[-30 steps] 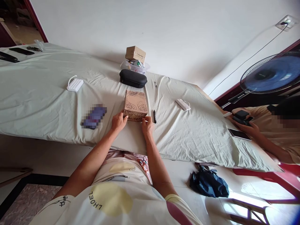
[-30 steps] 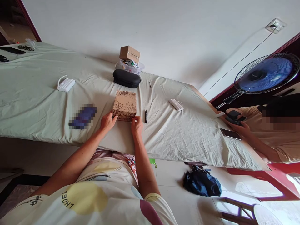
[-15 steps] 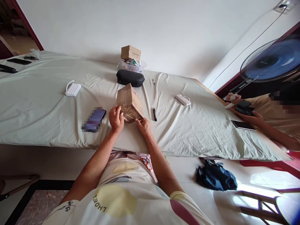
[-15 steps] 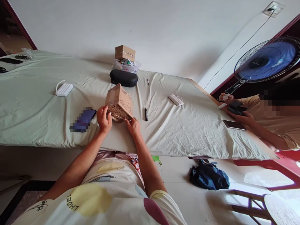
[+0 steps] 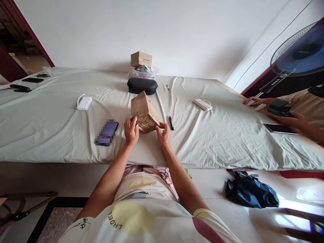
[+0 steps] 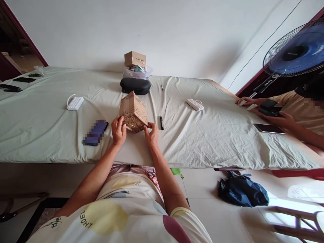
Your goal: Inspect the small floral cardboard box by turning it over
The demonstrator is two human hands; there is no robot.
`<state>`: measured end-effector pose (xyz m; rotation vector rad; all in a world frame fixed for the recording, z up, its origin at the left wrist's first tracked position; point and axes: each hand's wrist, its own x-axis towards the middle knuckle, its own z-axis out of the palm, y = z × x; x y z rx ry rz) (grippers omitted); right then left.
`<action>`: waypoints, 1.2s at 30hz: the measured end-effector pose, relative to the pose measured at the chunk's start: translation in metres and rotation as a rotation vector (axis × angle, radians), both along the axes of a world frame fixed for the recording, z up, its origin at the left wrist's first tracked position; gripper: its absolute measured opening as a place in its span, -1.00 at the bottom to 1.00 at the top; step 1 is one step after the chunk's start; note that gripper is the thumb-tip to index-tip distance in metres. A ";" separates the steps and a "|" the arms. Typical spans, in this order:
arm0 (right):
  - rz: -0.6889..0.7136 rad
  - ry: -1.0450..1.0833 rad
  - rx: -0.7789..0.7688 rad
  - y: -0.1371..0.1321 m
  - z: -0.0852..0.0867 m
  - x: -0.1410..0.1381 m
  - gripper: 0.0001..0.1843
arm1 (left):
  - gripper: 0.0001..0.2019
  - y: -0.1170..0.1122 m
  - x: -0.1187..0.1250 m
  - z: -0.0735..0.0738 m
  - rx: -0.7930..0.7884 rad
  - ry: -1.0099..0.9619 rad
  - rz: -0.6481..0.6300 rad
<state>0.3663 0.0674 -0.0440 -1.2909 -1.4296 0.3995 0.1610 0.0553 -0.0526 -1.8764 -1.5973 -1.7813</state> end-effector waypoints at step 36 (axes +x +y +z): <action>0.012 -0.585 -0.153 -0.003 -0.003 0.006 -0.53 | -0.51 -0.011 0.027 0.035 -0.034 0.266 -0.033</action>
